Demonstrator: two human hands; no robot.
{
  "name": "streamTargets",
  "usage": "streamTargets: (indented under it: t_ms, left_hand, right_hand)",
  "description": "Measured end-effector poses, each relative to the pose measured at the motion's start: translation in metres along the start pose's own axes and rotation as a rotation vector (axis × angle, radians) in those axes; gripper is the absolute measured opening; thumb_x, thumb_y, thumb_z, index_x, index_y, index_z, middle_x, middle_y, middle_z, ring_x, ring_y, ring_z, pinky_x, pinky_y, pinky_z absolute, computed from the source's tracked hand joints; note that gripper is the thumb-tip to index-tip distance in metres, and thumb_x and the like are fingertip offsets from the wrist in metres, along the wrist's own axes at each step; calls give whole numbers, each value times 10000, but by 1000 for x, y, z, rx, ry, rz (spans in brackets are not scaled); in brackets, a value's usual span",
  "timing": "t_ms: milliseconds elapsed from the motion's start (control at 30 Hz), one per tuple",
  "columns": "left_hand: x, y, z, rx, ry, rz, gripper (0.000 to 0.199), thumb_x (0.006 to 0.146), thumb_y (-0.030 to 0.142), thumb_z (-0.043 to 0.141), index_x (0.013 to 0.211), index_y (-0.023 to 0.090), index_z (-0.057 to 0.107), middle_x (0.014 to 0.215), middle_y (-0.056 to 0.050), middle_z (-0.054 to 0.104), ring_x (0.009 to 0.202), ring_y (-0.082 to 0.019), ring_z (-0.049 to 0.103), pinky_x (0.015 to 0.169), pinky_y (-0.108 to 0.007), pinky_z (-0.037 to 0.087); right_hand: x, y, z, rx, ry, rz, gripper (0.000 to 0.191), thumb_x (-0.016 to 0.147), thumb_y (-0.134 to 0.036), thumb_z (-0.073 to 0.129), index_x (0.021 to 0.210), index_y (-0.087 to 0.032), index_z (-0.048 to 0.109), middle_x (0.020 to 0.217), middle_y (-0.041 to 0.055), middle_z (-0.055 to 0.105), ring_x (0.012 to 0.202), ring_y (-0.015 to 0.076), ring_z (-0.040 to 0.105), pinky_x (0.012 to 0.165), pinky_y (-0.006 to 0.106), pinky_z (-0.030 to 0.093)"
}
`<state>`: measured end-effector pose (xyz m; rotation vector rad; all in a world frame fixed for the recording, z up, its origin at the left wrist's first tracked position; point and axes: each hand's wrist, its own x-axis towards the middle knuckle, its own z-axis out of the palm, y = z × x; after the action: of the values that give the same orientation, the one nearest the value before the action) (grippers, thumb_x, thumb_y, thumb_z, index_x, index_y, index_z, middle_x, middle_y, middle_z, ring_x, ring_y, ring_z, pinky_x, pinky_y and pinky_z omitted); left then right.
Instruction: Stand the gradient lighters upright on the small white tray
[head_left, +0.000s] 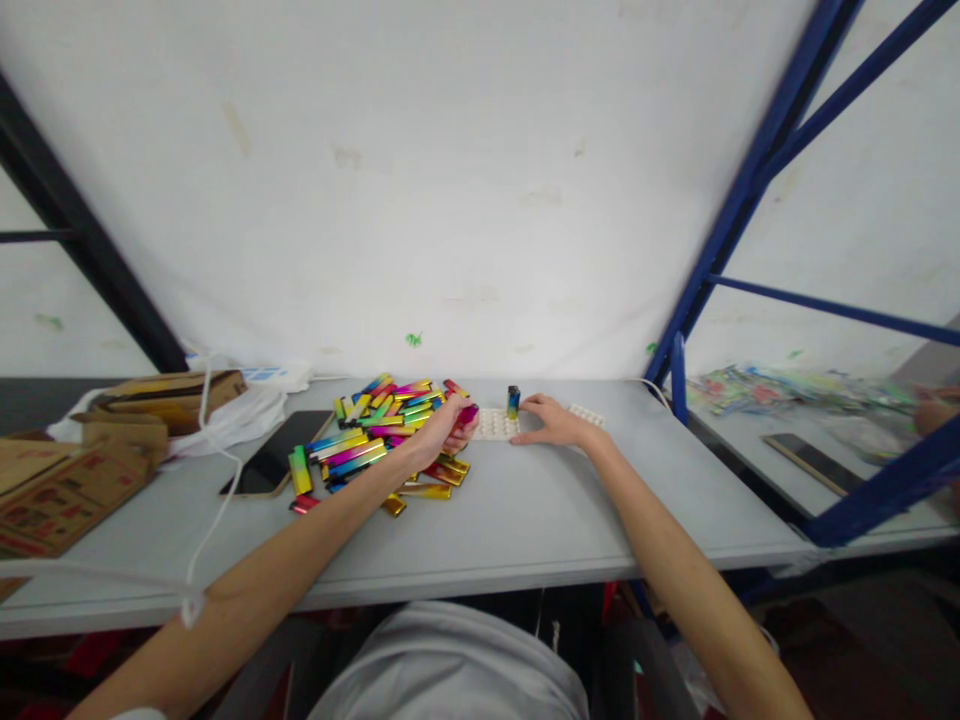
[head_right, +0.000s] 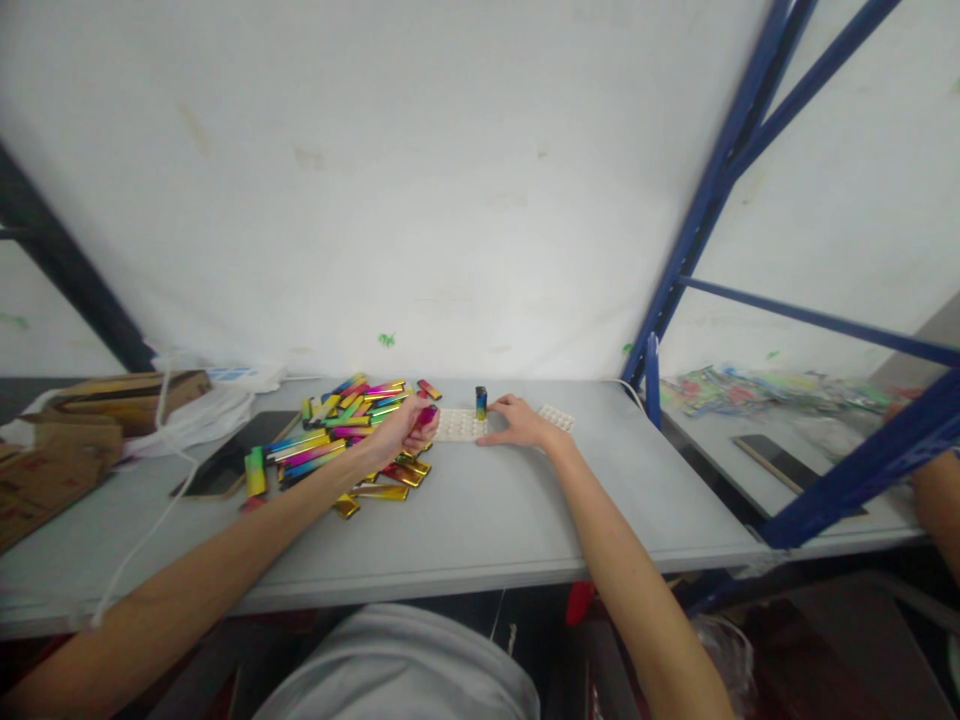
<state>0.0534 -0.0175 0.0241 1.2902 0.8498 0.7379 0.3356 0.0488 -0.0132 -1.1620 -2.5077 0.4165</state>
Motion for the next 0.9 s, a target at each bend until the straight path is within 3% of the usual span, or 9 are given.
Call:
streamTargets:
  t_ms: [267,667,900]
  left_hand:
    - [1,0,1,-53,28,-15,450,896,543,474,592,228,371,550,87,213,422,-60,123,386,-185,95]
    - [-1,0,6,-28,22,37,532,939,644,446,621,222,391,549,90,212,419,-57,131,392,-176,105]
    - [-3,2,5,-19,66,12,447,930,549,424,625,225,387,550,90,206,423,-67,128,396,-183,109]
  right_hand:
    - [1,4,3,-1,13,-4,774,799,-653,851,1404,-200,684,1399,181,606,1296,346,591,1165,497,449]
    - [0,0,1,-16,-8,10,776,816,-636,844,1424,-188,668,1408,189,600,1312,347,580,1183,498,435]
    - [0,0,1,-20,-12,10,792,817,-644,837,1429,-172,663,1414,196,591,1310,341,579,1183,481,438]
